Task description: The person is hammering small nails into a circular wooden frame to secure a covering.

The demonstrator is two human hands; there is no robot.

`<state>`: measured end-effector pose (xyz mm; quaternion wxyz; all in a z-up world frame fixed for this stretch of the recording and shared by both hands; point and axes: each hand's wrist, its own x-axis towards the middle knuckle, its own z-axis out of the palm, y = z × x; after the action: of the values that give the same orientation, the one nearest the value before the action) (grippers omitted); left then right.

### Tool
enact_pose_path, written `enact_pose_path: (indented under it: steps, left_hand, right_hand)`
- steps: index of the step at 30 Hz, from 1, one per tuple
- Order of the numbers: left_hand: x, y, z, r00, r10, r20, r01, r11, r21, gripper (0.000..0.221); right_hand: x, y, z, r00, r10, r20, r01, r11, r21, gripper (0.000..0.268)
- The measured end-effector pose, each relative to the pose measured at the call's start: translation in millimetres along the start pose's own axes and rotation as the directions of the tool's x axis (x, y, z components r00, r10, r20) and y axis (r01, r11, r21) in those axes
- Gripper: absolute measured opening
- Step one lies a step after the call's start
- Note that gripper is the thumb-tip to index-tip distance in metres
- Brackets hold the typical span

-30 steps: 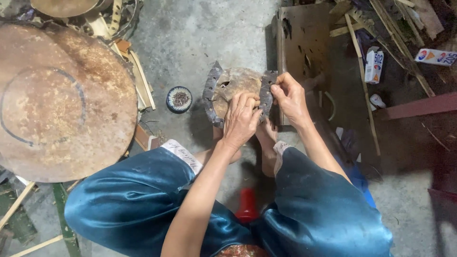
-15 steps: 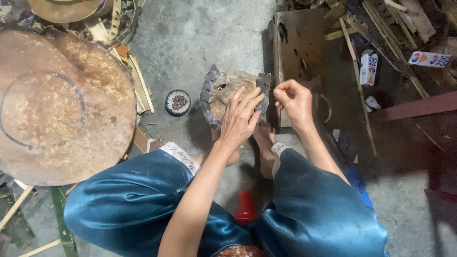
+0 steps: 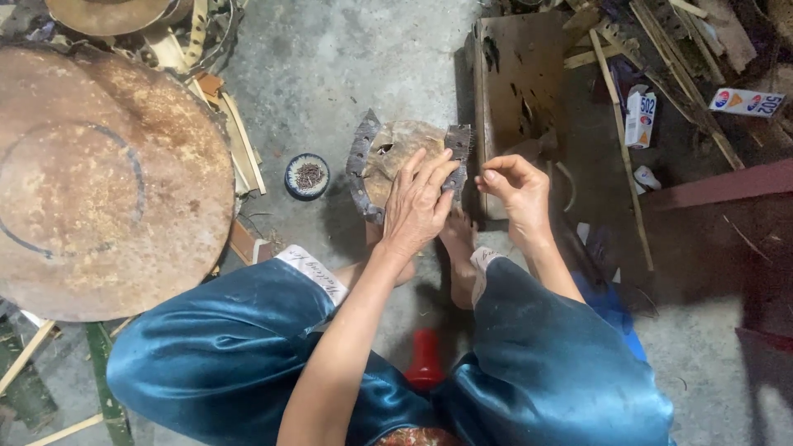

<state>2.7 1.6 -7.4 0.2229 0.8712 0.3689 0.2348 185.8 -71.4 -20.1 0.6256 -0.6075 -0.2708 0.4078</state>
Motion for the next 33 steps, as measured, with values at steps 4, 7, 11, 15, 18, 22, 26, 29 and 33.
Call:
enact_pose_path:
  steps: [4, 7, 11, 15, 18, 22, 26, 29, 33]
  left_hand:
    - [2.1, 5.5, 2.7, 0.999, -0.026, -0.037, 0.025, 1.0, -0.013, 0.046]
    - [2.9, 6.7, 7.5, 0.996, -0.053, -0.074, 0.052, 0.999, -0.007, 0.047]
    - [4.8, 10.7, 8.8, 0.992, -0.081, -0.099, 0.078, 0.996, -0.033, 0.044]
    - [4.7, 13.6, 7.6, 0.99, -0.104, -0.092, 0.098, 0.993, -0.063, 0.043]
    - [4.5, 11.8, 5.8, 0.992, -0.096, -0.086, 0.089, 0.992, -0.087, 0.042]
    - [3.8, 8.8, 7.3, 0.992, -0.095, -0.08, 0.085, 0.989, -0.124, 0.048]
    - [3.5, 8.8, 6.6, 0.993, -0.104, -0.059, 0.095, 0.985, -0.141, 0.051]
    - [2.7, 8.0, 8.3, 0.994, -0.089, -0.064, 0.08, 0.989, -0.127, 0.049]
    - [1.4, 7.7, 7.9, 0.994, -0.069, -0.081, 0.059, 0.991, -0.121, 0.045]
  right_hand:
    - [-3.5, -11.7, 9.7, 0.996, -0.088, 0.004, 0.088, 0.99, -0.112, 0.019]
    - [-4.1, -12.6, 11.4, 0.979, -0.201, 0.037, 0.202, 0.927, -0.317, 0.01]
    - [-6.6, -23.1, 20.7, 0.94, -0.329, 0.093, 0.337, 0.846, -0.413, 0.012]
    - [-2.9, -24.7, 24.2, 0.903, -0.405, 0.144, 0.427, 0.805, -0.412, 0.012]
    - [-1.1, -15.2, 24.1, 0.886, -0.432, 0.17, 0.458, 0.756, -0.467, 0.013]
    - [-5.2, -20.3, 20.8, 0.902, -0.412, 0.133, 0.425, 0.784, -0.452, 0.011]
    - [-9.4, -25.1, 19.4, 0.901, -0.411, 0.137, 0.43, 0.806, -0.407, 0.011]
    - [-11.7, -31.5, 19.5, 0.886, -0.441, 0.145, 0.458, 0.779, -0.427, 0.01]
    - [-9.4, -16.7, 12.9, 0.797, -0.534, 0.283, 0.58, 0.547, -0.603, 0.013]
